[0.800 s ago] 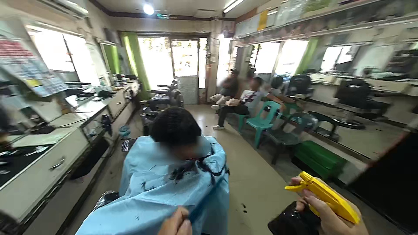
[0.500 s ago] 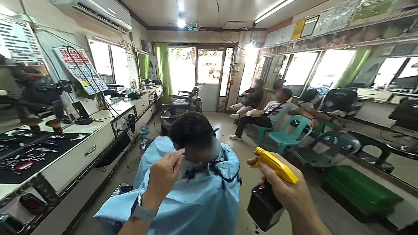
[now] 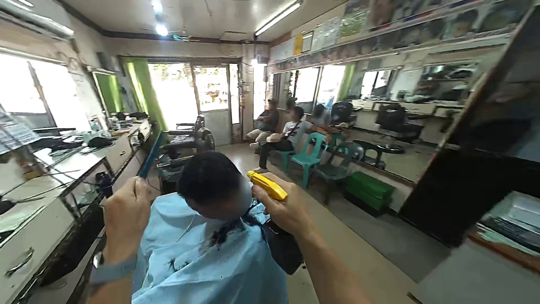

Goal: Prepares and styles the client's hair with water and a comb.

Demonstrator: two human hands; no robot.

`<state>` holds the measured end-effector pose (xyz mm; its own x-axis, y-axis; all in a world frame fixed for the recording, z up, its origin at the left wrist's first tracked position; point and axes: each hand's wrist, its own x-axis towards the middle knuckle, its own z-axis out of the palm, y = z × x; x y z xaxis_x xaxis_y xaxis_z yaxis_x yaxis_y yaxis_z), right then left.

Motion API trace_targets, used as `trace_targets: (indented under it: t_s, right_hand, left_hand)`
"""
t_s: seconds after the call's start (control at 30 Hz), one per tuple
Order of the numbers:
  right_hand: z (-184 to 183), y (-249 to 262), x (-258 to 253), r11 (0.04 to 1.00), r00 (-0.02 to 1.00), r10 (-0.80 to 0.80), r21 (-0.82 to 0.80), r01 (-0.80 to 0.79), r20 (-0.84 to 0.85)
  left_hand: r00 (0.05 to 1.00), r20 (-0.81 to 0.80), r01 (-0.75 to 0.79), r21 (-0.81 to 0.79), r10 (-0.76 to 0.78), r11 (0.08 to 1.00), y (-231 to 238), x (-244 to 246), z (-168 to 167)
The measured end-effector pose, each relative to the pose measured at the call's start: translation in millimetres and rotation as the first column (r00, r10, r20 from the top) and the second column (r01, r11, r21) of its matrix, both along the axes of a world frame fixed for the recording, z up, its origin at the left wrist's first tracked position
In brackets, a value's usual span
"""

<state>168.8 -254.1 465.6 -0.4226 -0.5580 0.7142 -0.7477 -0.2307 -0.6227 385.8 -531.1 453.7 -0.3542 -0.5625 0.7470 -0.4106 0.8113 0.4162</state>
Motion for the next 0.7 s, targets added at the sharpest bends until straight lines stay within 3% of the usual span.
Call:
trace_targets:
  t_s: [0.1, 0.17, 0.3, 0.43, 0.5, 0.6, 0.63, 0.7]
  right_hand:
    - [-6, 1, 14, 0.999, 0.998, -0.054, 0.001, 0.054, 0.018]
    - [-8, 0, 22, 0.995, 0.995, -0.097, 0.017, 0.097, 0.023]
    - [-4, -4, 37, 0.986, 0.986, -0.167, 0.024, 0.166, 0.028]
    - [2, -14, 46, 0.973, 0.973, -0.23, 0.03, 0.229, 0.026]
    - [5, -22, 50, 0.966, 0.966, -0.256, 0.029, 0.255, 0.022]
    - [12, -34, 57, 0.952, 0.953, -0.303, 0.05, 0.303, -0.001]
    - [13, -38, 59, 0.946, 0.948, -0.317, 0.06, 0.318, -0.012]
    - [16, -44, 62, 0.934, 0.937, -0.347, 0.082, 0.348, -0.027]
  left_hand:
    - [0.96, 0.074, 0.279, -0.273, -0.27, 0.921, 33, -7, -16]
    - [0.936, 0.138, 0.353, -0.359, -0.325, 0.864, 35, -18, -21]
    - [0.946, 0.174, 0.314, -0.266, -0.275, 0.912, -19, -22, -7]
    - [0.988, 0.124, 0.098, -0.005, -0.096, 0.995, -51, -13, 2]
    - [0.981, 0.016, 0.196, -0.066, -0.195, 0.978, -36, -5, -9]
    - [0.909, 0.025, 0.403, -0.311, -0.416, 0.861, -6, -13, -38]
    - [0.894, 0.035, 0.429, -0.354, -0.447, 0.831, -4, -18, -42]
    - [0.914, 0.029, 0.391, -0.324, -0.404, 0.861, -17, -23, -39]
